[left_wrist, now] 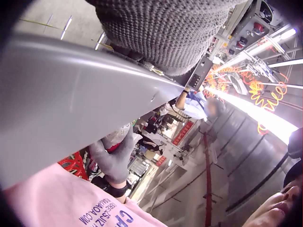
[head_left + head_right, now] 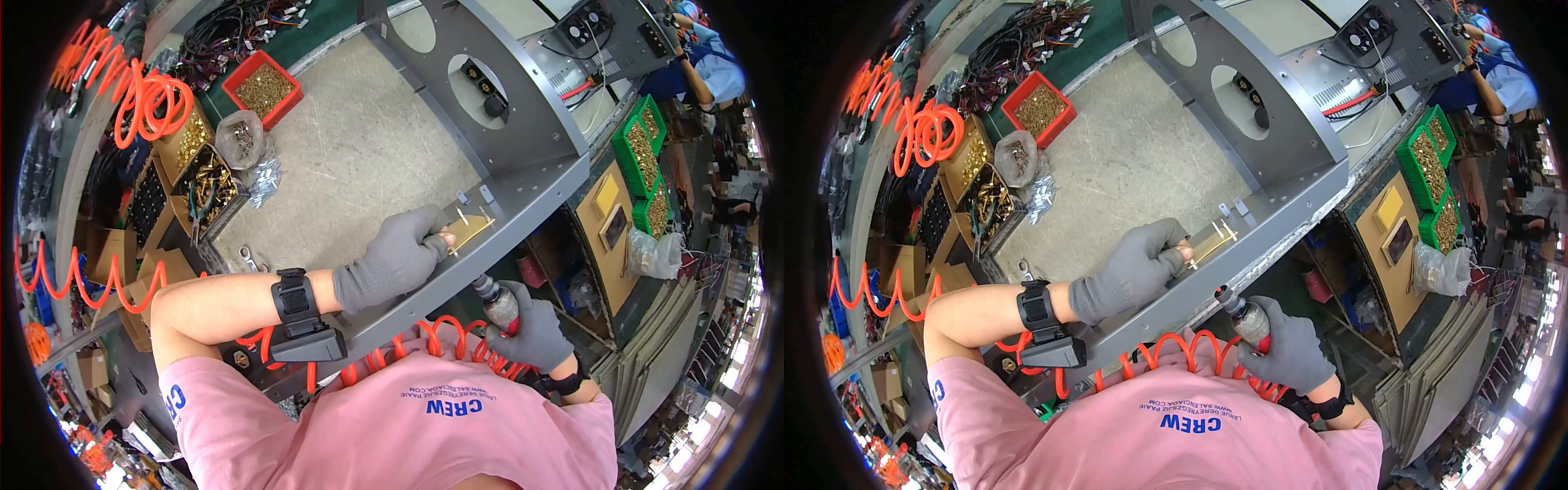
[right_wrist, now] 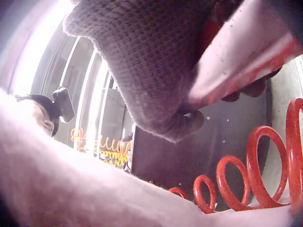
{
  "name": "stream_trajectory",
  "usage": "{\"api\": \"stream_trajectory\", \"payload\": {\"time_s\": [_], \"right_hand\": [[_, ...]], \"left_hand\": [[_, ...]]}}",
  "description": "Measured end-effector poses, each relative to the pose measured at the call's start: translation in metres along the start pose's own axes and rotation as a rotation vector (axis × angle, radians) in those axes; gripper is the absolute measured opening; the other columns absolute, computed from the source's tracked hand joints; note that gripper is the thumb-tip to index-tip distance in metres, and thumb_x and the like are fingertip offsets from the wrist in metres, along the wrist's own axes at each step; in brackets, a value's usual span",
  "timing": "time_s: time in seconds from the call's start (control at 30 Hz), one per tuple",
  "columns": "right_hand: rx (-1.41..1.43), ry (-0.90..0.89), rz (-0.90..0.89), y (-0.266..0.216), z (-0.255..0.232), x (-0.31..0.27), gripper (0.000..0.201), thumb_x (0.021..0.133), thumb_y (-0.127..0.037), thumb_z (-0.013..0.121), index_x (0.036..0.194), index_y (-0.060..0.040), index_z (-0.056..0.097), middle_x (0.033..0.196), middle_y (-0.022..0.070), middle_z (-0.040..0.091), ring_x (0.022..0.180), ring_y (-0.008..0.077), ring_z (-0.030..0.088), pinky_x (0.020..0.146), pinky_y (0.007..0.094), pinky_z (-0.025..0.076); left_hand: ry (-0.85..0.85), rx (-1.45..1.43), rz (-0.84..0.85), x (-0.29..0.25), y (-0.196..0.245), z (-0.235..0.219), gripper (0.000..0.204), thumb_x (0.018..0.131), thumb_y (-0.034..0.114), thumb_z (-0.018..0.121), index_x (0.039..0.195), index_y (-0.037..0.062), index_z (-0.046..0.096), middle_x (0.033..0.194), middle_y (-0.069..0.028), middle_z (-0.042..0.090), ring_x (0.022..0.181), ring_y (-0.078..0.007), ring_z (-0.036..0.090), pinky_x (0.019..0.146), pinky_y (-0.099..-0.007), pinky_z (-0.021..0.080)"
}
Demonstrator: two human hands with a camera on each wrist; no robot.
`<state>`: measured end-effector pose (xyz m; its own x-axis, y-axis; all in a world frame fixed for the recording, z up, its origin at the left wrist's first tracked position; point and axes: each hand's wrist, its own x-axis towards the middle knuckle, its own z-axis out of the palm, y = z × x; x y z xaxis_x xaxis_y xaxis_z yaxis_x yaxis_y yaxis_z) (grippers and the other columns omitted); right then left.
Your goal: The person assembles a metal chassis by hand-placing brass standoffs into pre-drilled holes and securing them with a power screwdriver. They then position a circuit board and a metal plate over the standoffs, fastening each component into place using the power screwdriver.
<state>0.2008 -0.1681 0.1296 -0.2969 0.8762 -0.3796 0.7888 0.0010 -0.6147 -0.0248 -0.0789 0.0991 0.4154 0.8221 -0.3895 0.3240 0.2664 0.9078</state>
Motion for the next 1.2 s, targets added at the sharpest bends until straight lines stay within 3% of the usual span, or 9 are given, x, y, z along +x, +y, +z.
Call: {"api": "stream_trajectory", "payload": {"time_s": [0.47,0.7,0.77,0.8,0.87,1.03,1.07,1.13,1.2], "right_hand": [[0.011,-0.014,0.049,0.001,0.002,0.000,0.052,0.063,-0.020,0.066,0.110,-0.0046,0.047,0.077,0.0185,0.061,0.069,0.0371,0.061,0.060,0.0397,0.049],[-0.042,0.078,-0.063,0.009,0.008,0.001,0.058,0.064,-0.027,0.066,0.114,-0.0061,0.045,0.070,0.0152,0.061,0.060,0.0348,0.060,0.054,0.0401,0.049],[-0.028,0.098,-0.076,0.008,0.009,0.001,0.058,0.064,-0.026,0.067,0.114,-0.0062,0.046,0.070,0.0150,0.061,0.059,0.0345,0.060,0.053,0.0394,0.049],[-0.020,0.122,-0.081,0.007,0.009,0.001,0.057,0.063,-0.026,0.067,0.113,-0.0063,0.046,0.069,0.0147,0.061,0.058,0.0342,0.060,0.053,0.0388,0.049],[-0.005,0.107,-0.068,0.010,0.010,-0.002,0.057,0.063,-0.025,0.068,0.112,-0.0065,0.047,0.067,0.0146,0.060,0.058,0.0338,0.060,0.052,0.0382,0.049],[-0.039,0.090,0.077,0.035,0.019,-0.021,0.061,0.062,-0.028,0.068,0.115,-0.0073,0.045,0.070,0.0158,0.061,0.062,0.0359,0.061,0.055,0.0417,0.049],[-0.070,0.061,0.168,0.040,0.021,-0.024,0.063,0.062,-0.029,0.069,0.116,-0.0076,0.044,0.071,0.0162,0.061,0.064,0.0367,0.061,0.057,0.0427,0.049],[-0.054,0.061,0.236,0.044,0.026,-0.029,0.064,0.062,-0.029,0.068,0.117,-0.0083,0.043,0.072,0.0173,0.062,0.066,0.0384,0.060,0.059,0.0440,0.049],[-0.060,0.114,0.303,0.047,0.029,-0.034,0.063,0.062,-0.029,0.067,0.116,-0.0085,0.043,0.073,0.0182,0.062,0.067,0.0387,0.060,0.059,0.0437,0.049]], "left_hand": [[0.013,0.059,-0.021,0.001,0.007,-0.002,0.016,0.086,0.016,0.054,0.082,0.0007,0.055,0.062,-0.0034,0.054,0.058,-0.0087,0.048,0.054,-0.0273,0.042],[-0.011,0.088,-0.008,0.005,0.001,-0.006,0.019,0.086,0.019,0.055,0.086,0.0006,0.056,0.067,-0.0043,0.056,0.063,-0.0078,0.050,0.056,-0.0258,0.042],[-0.212,-0.155,-0.030,0.012,-0.011,-0.013,0.025,0.087,0.025,0.055,0.091,0.0004,0.057,0.074,-0.0043,0.058,0.065,-0.0077,0.051,0.058,-0.0250,0.044],[-0.203,-0.149,-0.033,0.013,-0.009,-0.020,0.025,0.087,0.025,0.055,0.091,0.0004,0.057,0.074,-0.0043,0.058,0.065,-0.0077,0.051,0.058,-0.0250,0.044],[-0.198,-0.178,-0.098,0.018,-0.004,-0.040,0.030,0.088,0.030,0.055,0.095,0.0001,0.057,0.078,-0.0036,0.059,0.065,-0.0083,0.053,0.059,-0.0244,0.046],[0.283,0.289,-0.106,0.066,-0.065,-0.163,0.027,0.084,0.021,0.055,0.099,-0.0017,0.058,0.076,-0.0044,0.060,0.065,-0.0095,0.056,0.058,-0.0242,0.048],[0.375,0.496,-0.104,0.084,-0.101,-0.201,0.025,0.083,0.020,0.054,0.096,0.0001,0.060,0.077,-0.0088,0.062,0.069,-0.0181,0.060,0.063,-0.0303,0.049],[0.580,0.930,-0.023,0.074,-0.087,-0.228,0.023,0.082,0.022,0.053,0.093,0.0035,0.061,0.082,-0.0155,0.063,0.077,-0.0302,0.061,0.069,-0.0377,0.048],[0.589,1.043,-0.014,0.103,-0.138,-0.284,0.022,0.080,0.023,0.053,0.090,0.0062,0.062,0.087,-0.0190,0.062,0.084,-0.0365,0.058,0.074,-0.0422,0.046]]}}
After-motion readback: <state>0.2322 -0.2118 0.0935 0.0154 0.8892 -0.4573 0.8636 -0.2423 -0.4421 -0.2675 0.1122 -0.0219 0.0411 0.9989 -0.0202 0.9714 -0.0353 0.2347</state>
